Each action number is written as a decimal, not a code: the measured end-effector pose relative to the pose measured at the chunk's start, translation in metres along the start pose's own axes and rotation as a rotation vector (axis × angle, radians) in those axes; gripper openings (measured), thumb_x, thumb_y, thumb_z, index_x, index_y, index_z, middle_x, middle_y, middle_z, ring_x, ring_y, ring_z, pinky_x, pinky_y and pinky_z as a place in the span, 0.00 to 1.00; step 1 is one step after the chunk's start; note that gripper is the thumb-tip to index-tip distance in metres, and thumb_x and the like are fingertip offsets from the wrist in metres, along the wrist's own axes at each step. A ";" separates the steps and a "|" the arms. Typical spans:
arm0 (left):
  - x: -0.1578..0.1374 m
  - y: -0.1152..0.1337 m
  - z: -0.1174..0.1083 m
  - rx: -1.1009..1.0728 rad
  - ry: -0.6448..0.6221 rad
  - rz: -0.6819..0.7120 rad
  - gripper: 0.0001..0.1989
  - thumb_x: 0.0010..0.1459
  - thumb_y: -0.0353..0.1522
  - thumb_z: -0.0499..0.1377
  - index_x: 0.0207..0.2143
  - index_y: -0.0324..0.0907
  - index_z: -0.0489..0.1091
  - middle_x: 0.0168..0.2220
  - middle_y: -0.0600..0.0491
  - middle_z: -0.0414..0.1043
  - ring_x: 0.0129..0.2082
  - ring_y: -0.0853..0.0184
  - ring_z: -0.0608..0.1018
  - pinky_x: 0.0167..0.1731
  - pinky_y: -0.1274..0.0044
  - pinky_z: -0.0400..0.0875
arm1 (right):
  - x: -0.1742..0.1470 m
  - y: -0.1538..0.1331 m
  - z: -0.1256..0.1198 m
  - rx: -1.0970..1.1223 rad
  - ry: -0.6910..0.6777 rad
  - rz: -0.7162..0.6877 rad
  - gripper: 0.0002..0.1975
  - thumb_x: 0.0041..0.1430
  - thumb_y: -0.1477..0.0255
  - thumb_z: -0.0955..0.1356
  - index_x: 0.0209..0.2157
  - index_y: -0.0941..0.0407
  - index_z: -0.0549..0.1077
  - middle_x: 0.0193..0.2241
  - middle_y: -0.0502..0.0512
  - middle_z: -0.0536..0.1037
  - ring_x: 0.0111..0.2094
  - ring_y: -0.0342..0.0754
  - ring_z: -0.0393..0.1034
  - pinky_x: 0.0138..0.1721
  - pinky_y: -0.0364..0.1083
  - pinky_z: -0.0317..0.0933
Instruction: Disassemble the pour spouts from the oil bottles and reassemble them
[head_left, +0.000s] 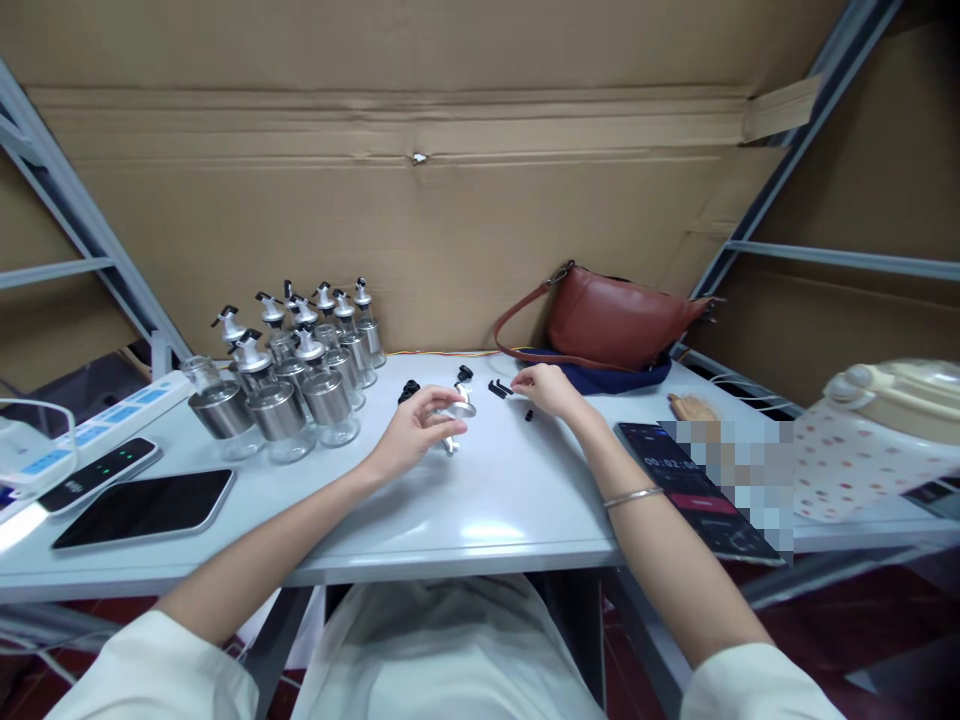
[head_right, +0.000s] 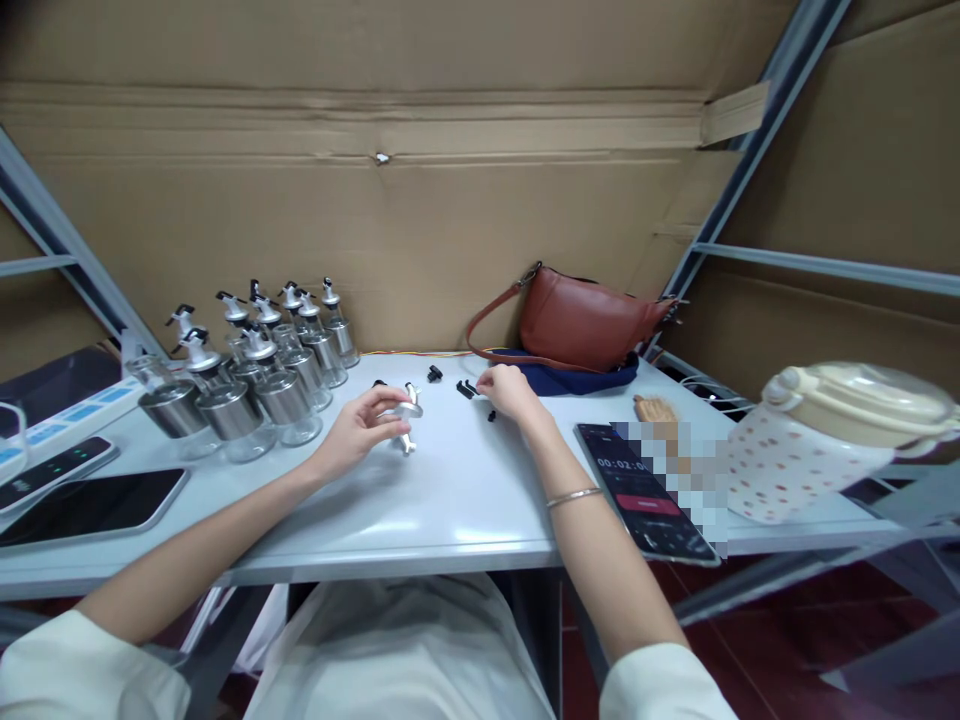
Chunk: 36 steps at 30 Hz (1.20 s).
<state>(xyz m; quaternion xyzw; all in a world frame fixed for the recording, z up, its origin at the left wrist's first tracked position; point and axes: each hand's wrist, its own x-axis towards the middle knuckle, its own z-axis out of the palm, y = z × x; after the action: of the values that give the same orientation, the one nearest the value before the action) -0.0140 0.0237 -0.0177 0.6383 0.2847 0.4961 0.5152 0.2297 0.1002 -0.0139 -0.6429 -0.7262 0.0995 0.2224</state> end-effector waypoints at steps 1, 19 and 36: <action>0.001 -0.001 0.000 0.015 -0.008 0.005 0.15 0.44 0.30 0.67 0.36 0.40 0.71 0.41 0.50 0.71 0.42 0.67 0.73 0.38 0.77 0.70 | 0.003 0.001 0.005 -0.023 -0.004 0.019 0.07 0.53 0.76 0.67 0.30 0.59 0.80 0.32 0.61 0.81 0.37 0.51 0.74 0.38 0.43 0.61; -0.003 0.003 -0.004 0.307 0.073 0.240 0.03 0.54 0.30 0.60 0.32 0.42 0.74 0.57 0.48 0.58 0.39 0.69 0.75 0.40 0.73 0.72 | -0.024 -0.046 -0.015 0.787 0.089 -0.249 0.13 0.47 0.64 0.71 0.24 0.57 0.66 0.20 0.49 0.73 0.20 0.39 0.63 0.22 0.40 0.56; -0.003 0.006 -0.004 0.276 0.083 0.318 0.03 0.54 0.32 0.62 0.30 0.41 0.73 0.50 0.47 0.68 0.38 0.69 0.75 0.39 0.75 0.71 | -0.048 -0.074 -0.006 0.947 -0.076 -0.423 0.20 0.40 0.59 0.75 0.19 0.58 0.67 0.23 0.51 0.72 0.21 0.38 0.61 0.21 0.41 0.57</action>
<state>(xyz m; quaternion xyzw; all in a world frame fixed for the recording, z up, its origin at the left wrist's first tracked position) -0.0192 0.0210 -0.0130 0.7188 0.2667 0.5532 0.3258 0.1698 0.0408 0.0140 -0.3070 -0.7230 0.3934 0.4777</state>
